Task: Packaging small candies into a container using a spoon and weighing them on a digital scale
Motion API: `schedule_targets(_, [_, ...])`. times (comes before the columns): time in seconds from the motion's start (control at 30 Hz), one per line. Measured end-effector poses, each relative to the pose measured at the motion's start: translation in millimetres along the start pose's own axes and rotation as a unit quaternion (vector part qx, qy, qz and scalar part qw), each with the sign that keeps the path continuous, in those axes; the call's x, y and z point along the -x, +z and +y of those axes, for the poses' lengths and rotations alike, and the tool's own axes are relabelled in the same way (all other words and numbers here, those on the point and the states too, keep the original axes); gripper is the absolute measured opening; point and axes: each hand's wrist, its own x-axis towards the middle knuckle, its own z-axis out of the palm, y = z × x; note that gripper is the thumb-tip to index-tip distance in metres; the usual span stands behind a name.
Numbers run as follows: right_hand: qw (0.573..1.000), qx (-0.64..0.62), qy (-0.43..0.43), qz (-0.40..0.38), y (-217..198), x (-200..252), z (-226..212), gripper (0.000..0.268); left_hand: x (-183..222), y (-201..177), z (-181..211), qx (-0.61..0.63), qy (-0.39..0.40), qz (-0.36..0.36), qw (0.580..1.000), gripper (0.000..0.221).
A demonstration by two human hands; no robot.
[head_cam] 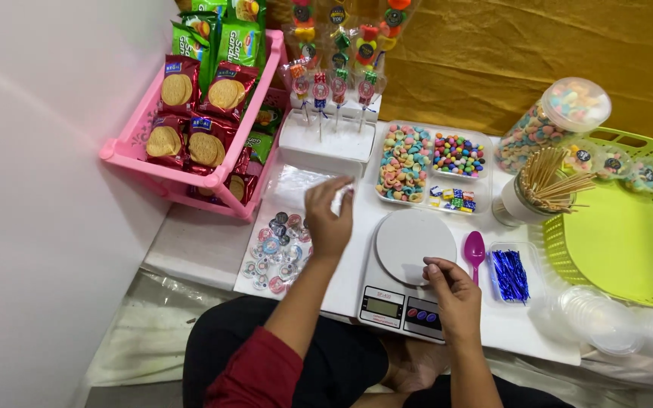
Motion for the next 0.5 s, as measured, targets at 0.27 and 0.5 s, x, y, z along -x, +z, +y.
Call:
schedule_targets(0.27, [0.996, 0.040, -0.076, 0.018, -6, 6, 15, 0.016, 97, -7, 16, 0.088, -0.098, -0.115, 0.985, 0.024])
schedule_targets(0.5, [0.985, 0.120, -0.120, 0.010, -9, 5, 18, 0.013, 100, -7, -7, 0.055, -0.049, -0.177, 0.981, 0.026])
